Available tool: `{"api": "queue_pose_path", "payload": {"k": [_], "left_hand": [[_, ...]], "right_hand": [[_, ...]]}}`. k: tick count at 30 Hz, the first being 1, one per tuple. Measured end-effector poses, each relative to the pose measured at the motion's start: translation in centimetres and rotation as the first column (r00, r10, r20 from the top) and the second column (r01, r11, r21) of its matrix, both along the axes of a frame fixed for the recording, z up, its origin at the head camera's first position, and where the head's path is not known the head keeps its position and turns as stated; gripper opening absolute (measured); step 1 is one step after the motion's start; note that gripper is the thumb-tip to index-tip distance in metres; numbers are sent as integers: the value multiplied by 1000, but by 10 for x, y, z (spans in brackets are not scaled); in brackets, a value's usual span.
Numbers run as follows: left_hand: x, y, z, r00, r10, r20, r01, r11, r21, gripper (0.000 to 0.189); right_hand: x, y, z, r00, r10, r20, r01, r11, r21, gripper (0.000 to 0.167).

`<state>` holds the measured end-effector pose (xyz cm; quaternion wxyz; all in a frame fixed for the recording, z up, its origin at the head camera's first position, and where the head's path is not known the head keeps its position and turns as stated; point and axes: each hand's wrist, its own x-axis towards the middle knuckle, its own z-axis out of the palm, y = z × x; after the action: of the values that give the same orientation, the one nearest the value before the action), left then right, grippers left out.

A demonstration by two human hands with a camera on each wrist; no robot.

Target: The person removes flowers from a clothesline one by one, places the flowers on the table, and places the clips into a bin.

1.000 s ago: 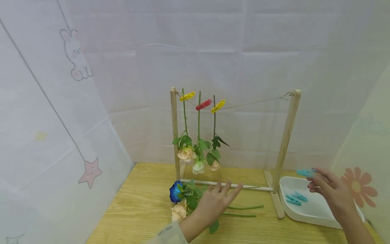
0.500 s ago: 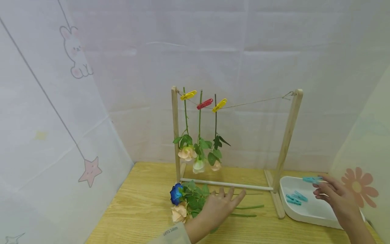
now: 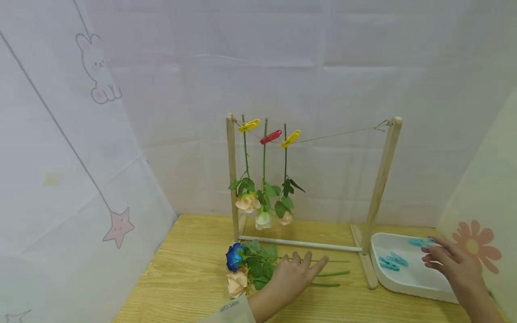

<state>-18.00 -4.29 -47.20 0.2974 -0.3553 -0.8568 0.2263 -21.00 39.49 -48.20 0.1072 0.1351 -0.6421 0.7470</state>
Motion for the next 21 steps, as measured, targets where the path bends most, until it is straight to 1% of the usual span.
{"api": "queue_pose_path", "payload": {"k": [3,8,14,21], "left_hand": [[1,0,0,1000,13,12,-13,999,-37,83],[0,1,-1,1000,19,-1,-19,997,-77,79],[-3,3,-4,1000,16,-1,-16,997,-77,79],[-5,3,-7,1000,11,-26,-13,998,-63,79]], "right_hand": [[0,5,-2,999,-36,26,35,999,22,36],[1,14,-8,997,-30,65,27,998,49,34],[2,22,-13,998,-24,62,20,998,60,32],[2,26,-13,991,-63,120,59,998,39,30]]}}
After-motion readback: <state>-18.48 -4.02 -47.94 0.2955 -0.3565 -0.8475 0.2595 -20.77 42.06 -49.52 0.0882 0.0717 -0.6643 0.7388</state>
